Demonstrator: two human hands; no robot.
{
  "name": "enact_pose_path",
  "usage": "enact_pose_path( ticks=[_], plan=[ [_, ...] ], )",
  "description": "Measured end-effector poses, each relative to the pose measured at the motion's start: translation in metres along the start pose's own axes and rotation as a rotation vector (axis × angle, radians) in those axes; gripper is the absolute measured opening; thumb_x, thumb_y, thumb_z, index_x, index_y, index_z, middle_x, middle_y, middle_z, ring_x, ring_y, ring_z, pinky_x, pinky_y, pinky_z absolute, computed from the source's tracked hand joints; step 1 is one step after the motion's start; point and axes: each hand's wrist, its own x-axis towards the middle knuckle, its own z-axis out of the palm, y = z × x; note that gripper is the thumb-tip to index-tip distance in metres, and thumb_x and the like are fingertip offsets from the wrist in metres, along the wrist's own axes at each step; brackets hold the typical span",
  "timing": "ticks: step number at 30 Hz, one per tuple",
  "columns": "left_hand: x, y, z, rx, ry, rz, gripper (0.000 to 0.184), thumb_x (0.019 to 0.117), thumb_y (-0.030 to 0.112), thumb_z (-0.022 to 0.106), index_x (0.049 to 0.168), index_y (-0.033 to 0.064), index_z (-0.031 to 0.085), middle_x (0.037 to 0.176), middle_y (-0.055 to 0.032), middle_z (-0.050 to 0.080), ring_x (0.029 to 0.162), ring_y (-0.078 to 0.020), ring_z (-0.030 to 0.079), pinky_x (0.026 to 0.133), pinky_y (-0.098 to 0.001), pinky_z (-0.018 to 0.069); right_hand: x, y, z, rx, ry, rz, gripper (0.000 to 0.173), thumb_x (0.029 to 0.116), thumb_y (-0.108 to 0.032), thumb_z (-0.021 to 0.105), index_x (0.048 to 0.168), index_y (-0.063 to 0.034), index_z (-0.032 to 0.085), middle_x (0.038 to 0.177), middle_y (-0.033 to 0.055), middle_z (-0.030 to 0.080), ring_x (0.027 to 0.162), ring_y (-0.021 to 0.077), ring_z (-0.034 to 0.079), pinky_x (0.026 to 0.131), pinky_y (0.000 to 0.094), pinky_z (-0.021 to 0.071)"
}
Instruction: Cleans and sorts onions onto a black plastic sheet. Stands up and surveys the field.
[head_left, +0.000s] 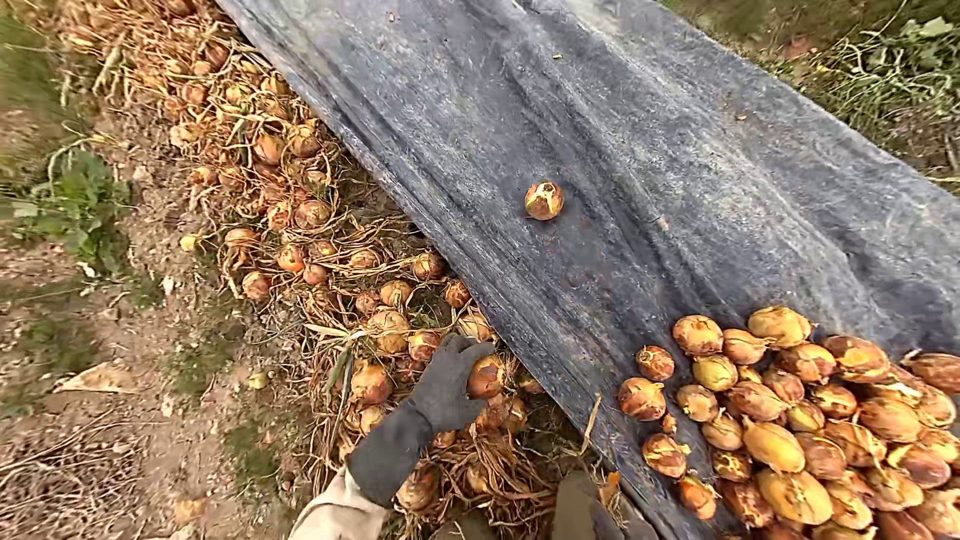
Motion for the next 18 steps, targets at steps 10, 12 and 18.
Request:
enact_pose_path(
  ticks=[10, 12, 18],
  plan=[
    [-0.179, 0.085, 0.033, -0.422, 0.216, 0.102, 0.094, 0.0680, 0.027, 0.095, 0.151, 0.0323, 0.050, 0.145, -0.0051, 0.057, 0.129, -0.0197, 0.061, 0.102, -0.0445, 0.0585, -0.015, -0.058, 0.064, 0.495, 0.085, -0.274, 0.064, 0.1047, -0.055, 0.045, 0.137, 0.0000, 0.057, 0.120, 0.0066, 0.068, 0.108, 0.0027, 0.064, 0.095, 0.0264, 0.0550],
    [-0.208, 0.087, 0.057, -0.504, 0.163, 0.077, 0.093, 0.0711, 0.027, 0.094, 0.152, 0.0298, 0.049, 0.143, -0.0018, 0.060, 0.128, -0.0150, 0.061, 0.107, -0.0403, 0.0557, -0.035, -0.048, 0.075, 0.475, 0.113, -0.243, 0.053, 0.1082, -0.043, 0.043, 0.131, 0.0004, 0.062, 0.118, 0.0058, 0.070, 0.108, 0.0016, 0.065, 0.096, 0.0250, 0.0540],
    [-0.301, 0.107, 0.120, -0.466, 0.197, -0.141, 0.091, 0.0694, 0.042, 0.093, 0.148, 0.0195, 0.053, 0.134, -0.0050, 0.067, 0.119, -0.0173, 0.067, 0.102, -0.0440, 0.0573, -0.083, 0.010, 0.094, 0.308, -0.138, -0.307, 0.053, 0.1078, -0.048, 0.041, 0.136, -0.0084, 0.060, 0.102, 0.0047, 0.069, 0.078, 0.0108, 0.064, 0.068, 0.0327, 0.0572]
  ],
)
